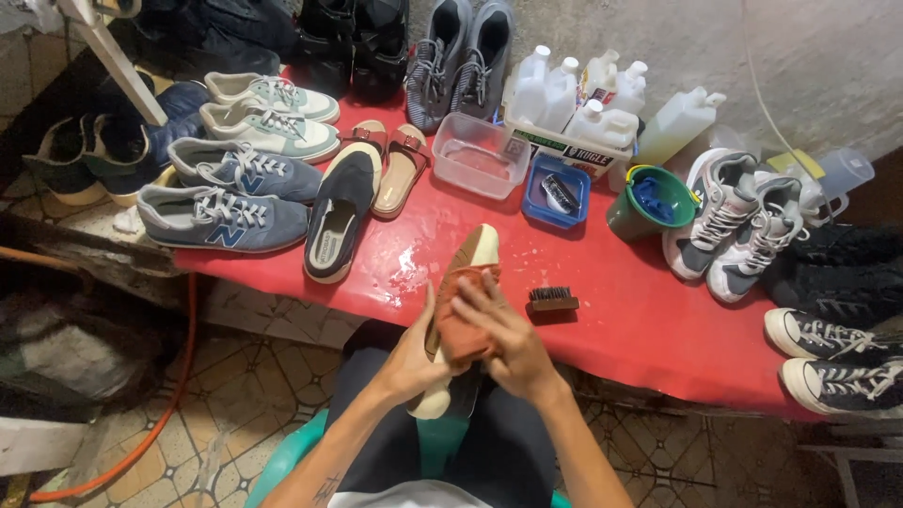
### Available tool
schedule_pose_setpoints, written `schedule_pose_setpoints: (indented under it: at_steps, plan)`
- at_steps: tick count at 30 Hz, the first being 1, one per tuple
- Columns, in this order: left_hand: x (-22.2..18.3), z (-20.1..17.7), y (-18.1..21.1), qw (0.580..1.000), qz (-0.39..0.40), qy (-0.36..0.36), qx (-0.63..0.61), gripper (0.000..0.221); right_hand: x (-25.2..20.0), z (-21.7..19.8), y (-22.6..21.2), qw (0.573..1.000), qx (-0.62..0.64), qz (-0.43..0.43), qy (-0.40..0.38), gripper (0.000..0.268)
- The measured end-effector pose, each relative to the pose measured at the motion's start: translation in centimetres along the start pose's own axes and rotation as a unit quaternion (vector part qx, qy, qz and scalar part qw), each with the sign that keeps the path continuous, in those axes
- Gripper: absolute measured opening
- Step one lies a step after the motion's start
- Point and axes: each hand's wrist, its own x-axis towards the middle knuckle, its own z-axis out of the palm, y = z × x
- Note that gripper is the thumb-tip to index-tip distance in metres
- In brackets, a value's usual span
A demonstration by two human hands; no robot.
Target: Scrubbing the rubber sole and heel of a sneaker with a brush and cleaning solution.
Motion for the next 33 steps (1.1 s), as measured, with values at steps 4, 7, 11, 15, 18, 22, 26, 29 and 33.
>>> schedule_pose_setpoints:
  at_steps: [4, 7, 11, 15, 18, 22, 26, 29, 33]
  plan:
    - [-1.0, 0.4, 1.1, 0.996, -0.059, 0.003, 0.066, 0.13, 0.4, -0.1, 2.0, 0.991, -0.063, -0.068, 0.092, 0.046]
    - [-1.6, 0.5, 0.4, 0.985, -0.07, 0.01, 0.157, 0.129, 0.8, -0.8, 2.1, 0.98, -0.121, -0.043, 0.153, 0.044]
    - [-1.8, 0.1, -1.4, 0.954, -0.02, 0.081, 0.287, 0.137, -0.4, -1.7, 3.8, 0.874, 0.211, 0.271, 0.344, 0.033]
    - [-2.2, 0.6, -1.0, 0.935, -0.012, 0.14, 0.325, 0.12, -1.2, -2.9, 3.7, 0.803, -0.063, 0.403, 0.435, 0.049]
    - [-2.1, 0.7, -1.5, 0.924, 0.036, 0.139, 0.355, 0.119, -0.1, -2.4, 2.2, 0.85, -0.088, 0.327, 0.403, 0.04]
    - [-2.0, 1.0, -1.7, 0.881, 0.067, 0.152, 0.442, 0.12, 1.4, -0.8, 0.1, 0.926, -0.226, 0.151, 0.262, 0.048]
    - [-1.4, 0.5, -1.9, 0.851, 0.102, 0.165, 0.489, 0.121, 0.7, 3.4, -2.1, 0.938, -0.27, 0.195, 0.093, 0.088]
    - [-1.1, 0.0, -2.4, 0.842, 0.095, 0.159, 0.507, 0.122, -0.2, 4.7, -3.4, 0.957, -0.218, 0.188, 0.048, 0.093]
    - [-0.9, -0.2, -3.2, 0.848, 0.113, 0.172, 0.488, 0.105, -1.2, 4.7, -4.2, 0.977, -0.01, 0.211, 0.025, 0.073]
